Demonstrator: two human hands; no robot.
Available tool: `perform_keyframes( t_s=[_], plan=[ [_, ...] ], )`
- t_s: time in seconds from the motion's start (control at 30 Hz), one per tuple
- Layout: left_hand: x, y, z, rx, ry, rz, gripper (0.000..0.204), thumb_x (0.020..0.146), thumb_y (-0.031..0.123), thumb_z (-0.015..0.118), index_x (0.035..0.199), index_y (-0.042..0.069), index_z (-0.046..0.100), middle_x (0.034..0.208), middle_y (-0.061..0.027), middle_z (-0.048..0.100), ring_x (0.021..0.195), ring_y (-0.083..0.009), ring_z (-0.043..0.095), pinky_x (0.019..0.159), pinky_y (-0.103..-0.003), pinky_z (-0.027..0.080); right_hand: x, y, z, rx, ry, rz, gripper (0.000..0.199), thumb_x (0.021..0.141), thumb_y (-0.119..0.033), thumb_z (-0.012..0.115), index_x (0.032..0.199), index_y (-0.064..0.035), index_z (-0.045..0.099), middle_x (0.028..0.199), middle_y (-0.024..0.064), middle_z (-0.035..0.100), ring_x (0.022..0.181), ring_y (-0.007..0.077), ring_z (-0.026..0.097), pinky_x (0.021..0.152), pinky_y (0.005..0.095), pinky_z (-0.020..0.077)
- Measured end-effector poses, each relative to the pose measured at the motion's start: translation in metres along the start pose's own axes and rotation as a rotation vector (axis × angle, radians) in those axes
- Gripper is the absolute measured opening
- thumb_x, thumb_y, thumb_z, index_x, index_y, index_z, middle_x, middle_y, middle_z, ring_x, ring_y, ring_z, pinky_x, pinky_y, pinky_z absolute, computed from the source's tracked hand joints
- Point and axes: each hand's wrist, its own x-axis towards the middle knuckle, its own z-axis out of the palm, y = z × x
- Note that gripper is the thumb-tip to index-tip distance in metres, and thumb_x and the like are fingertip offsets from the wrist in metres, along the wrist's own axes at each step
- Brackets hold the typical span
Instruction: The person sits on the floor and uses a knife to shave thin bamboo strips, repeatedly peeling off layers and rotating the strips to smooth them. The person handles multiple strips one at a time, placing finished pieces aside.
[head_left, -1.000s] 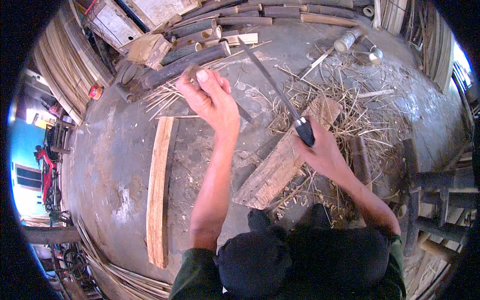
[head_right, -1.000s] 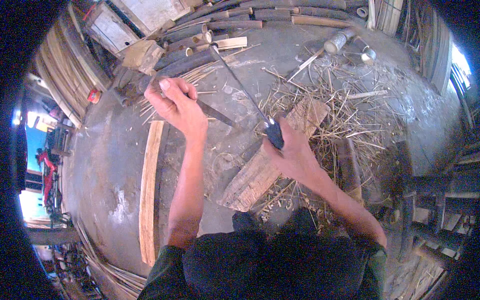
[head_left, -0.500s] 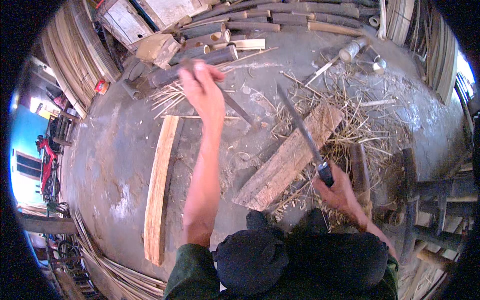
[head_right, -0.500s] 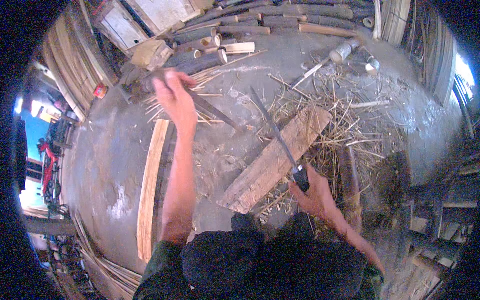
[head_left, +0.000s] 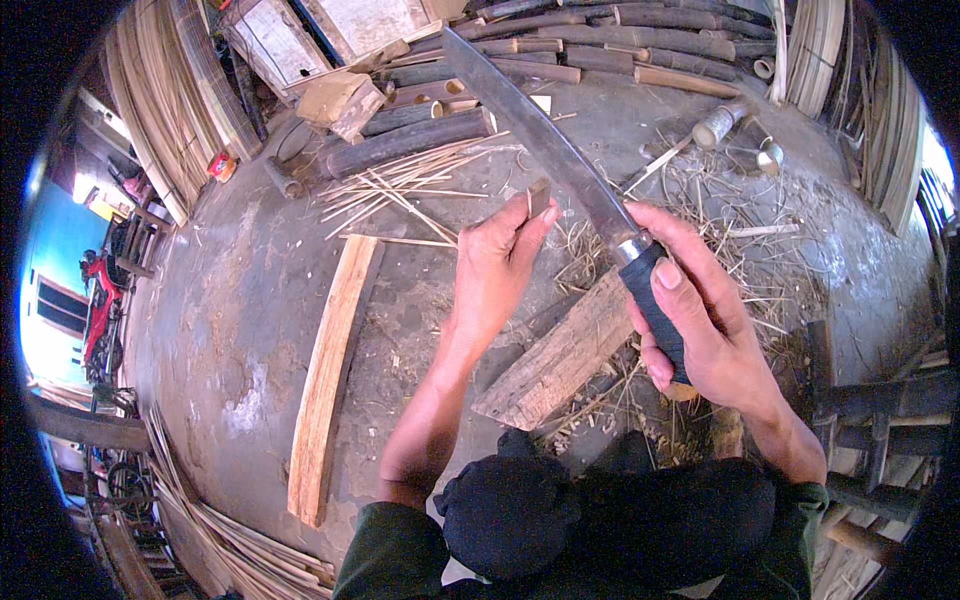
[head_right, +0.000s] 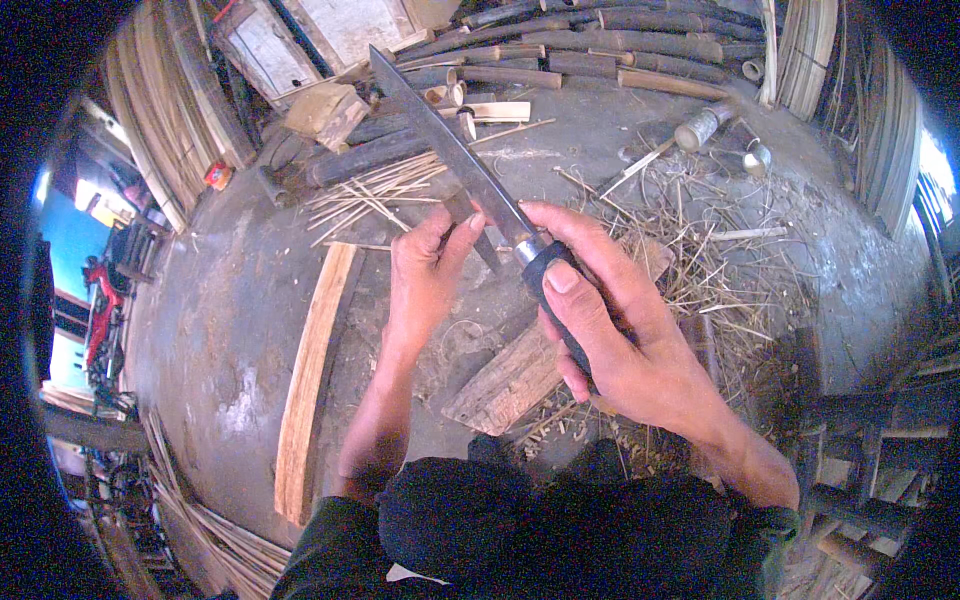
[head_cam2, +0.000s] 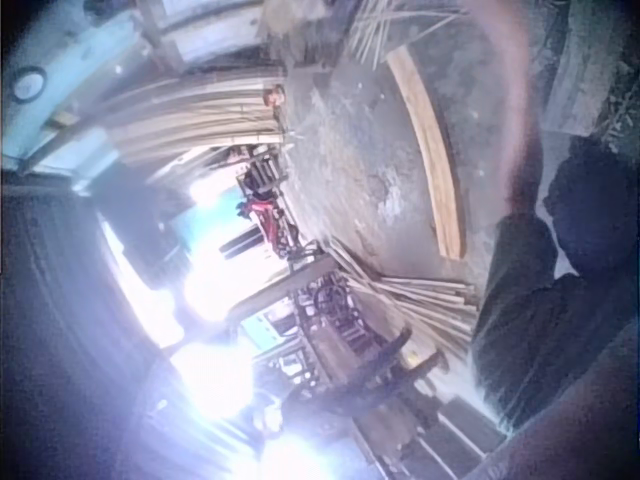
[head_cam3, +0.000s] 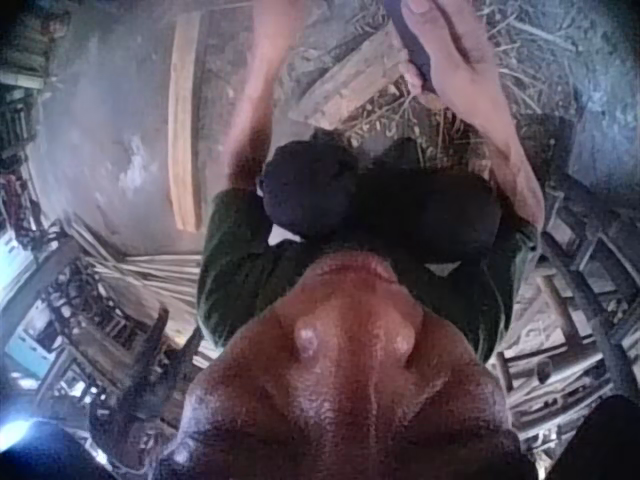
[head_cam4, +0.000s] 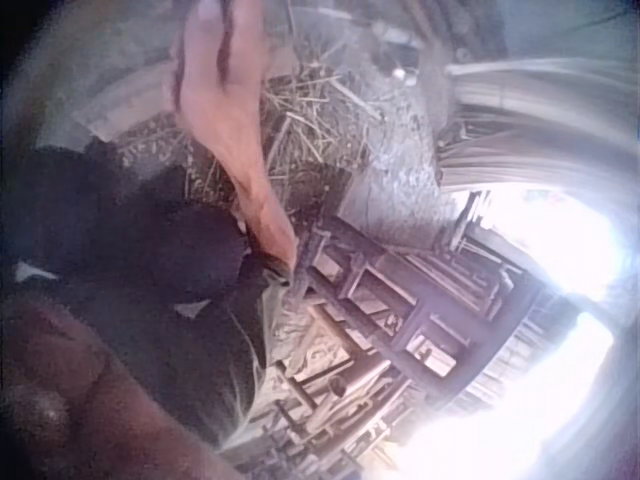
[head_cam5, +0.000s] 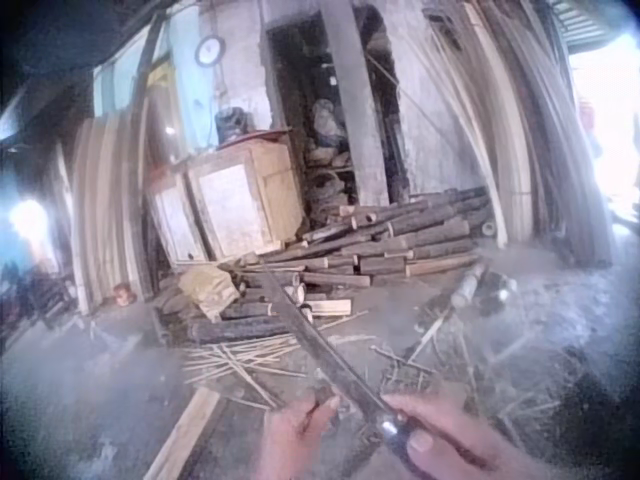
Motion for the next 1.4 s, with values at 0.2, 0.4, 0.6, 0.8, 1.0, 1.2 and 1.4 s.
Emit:
perform_keyframes(
  t_s=[0.2, 0.4, 0.6, 0.8, 1.0, 1.2, 1.4],
  plan=[
    [-0.001, 0.003, 0.001, 0.002, -0.007, 0.033, 0.012, 0.090, 0.012, 0.066, 0.098, 0.002, 0.065, 0.066, -0.0168, 0.054, 0.055, -0.0169, 0.040, 0.054, -0.031, 0.043, -0.001, 0.002, -0.001, 0.051, -0.010, 0.041, 0.045, 0.104, -0.033, 0.041, 0.144, -0.0127, 0.035, 0.072, 0.0025, 0.048, 0.047, 0.0068, 0.044, 0.042, 0.0209, 0.0376],
    [-0.001, -0.002, 0.007, 0.017, 0.033, 0.092, 0.012, 0.090, 0.010, 0.066, 0.097, 0.001, 0.064, 0.069, -0.0187, 0.055, 0.055, -0.0263, 0.043, 0.055, -0.032, 0.045, 0.000, 0.002, -0.002, 0.064, 0.006, 0.040, 0.046, 0.104, -0.031, 0.039, 0.145, -0.0115, 0.033, 0.072, 0.0059, 0.050, 0.043, 0.0078, 0.044, 0.041, 0.0218, 0.0386],
    [-0.002, 0.005, 0.007, 0.031, 0.014, 0.065, 0.012, 0.089, 0.009, 0.066, 0.091, -0.001, 0.059, 0.069, -0.0211, 0.053, 0.056, -0.0308, 0.041, 0.054, -0.033, 0.044, 0.001, 0.005, -0.004, 0.072, 0.006, 0.027, 0.046, 0.103, -0.031, 0.039, 0.145, -0.0116, 0.033, 0.071, 0.0064, 0.050, 0.042, 0.0081, 0.044, 0.040, 0.0222, 0.0388],
    [-0.002, 0.002, 0.009, 0.020, 0.025, 0.088, 0.014, 0.089, 0.009, 0.066, 0.089, -0.001, 0.058, 0.068, -0.0214, 0.051, 0.056, -0.0328, 0.039, 0.053, -0.034, 0.043, 0.000, 0.007, -0.004, 0.060, -0.016, 0.024, 0.046, 0.103, -0.031, 0.039, 0.145, -0.0120, 0.033, 0.071, 0.0068, 0.051, 0.042, 0.0084, 0.045, 0.040, 0.0221, 0.0392],
    [-0.007, -0.005, 0.013, 0.045, 0.046, 0.062, 0.015, 0.090, 0.012, 0.066, 0.087, -0.001, 0.057, 0.065, -0.0204, 0.050, 0.055, -0.0345, 0.039, 0.053, -0.035, 0.044, -0.003, 0.002, 0.003, 0.240, -0.035, 0.156, 0.047, 0.103, -0.032, 0.039, 0.145, -0.0121, 0.032, 0.076, 0.0086, 0.053, 0.045, 0.0108, 0.048, 0.043, 0.0236, 0.0414],
    [-0.004, -0.004, 0.014, -0.024, 0.032, 0.130, 0.016, 0.090, 0.012, 0.066, 0.085, -0.001, 0.058, 0.065, -0.0205, 0.051, 0.053, -0.0321, 0.043, 0.053, -0.036, 0.045, -0.003, 0.039, 0.003, -0.746, 0.071, -0.425, 0.046, 0.097, -0.018, 0.050, 0.141, -0.0123, 0.037, 0.096, 0.0244, 0.058, 0.080, 0.0441, 0.063, 0.069, 0.0475, 0.0535],
    [-0.006, -0.009, 0.012, -0.073, 0.070, 0.141, 0.016, 0.090, 0.011, 0.066, 0.083, -0.001, 0.058, 0.064, -0.0204, 0.048, 0.056, -0.0258, 0.035, 0.052, -0.034, 0.042, -0.002, 0.015, -0.001, -0.634, -0.029, -0.285, 0.042, 0.099, -0.020, 0.045, 0.140, -0.0105, 0.037, 0.089, 0.0194, 0.058, 0.073, 0.0354, 0.062, 0.064, 0.0419, 0.0522]
  ],
)
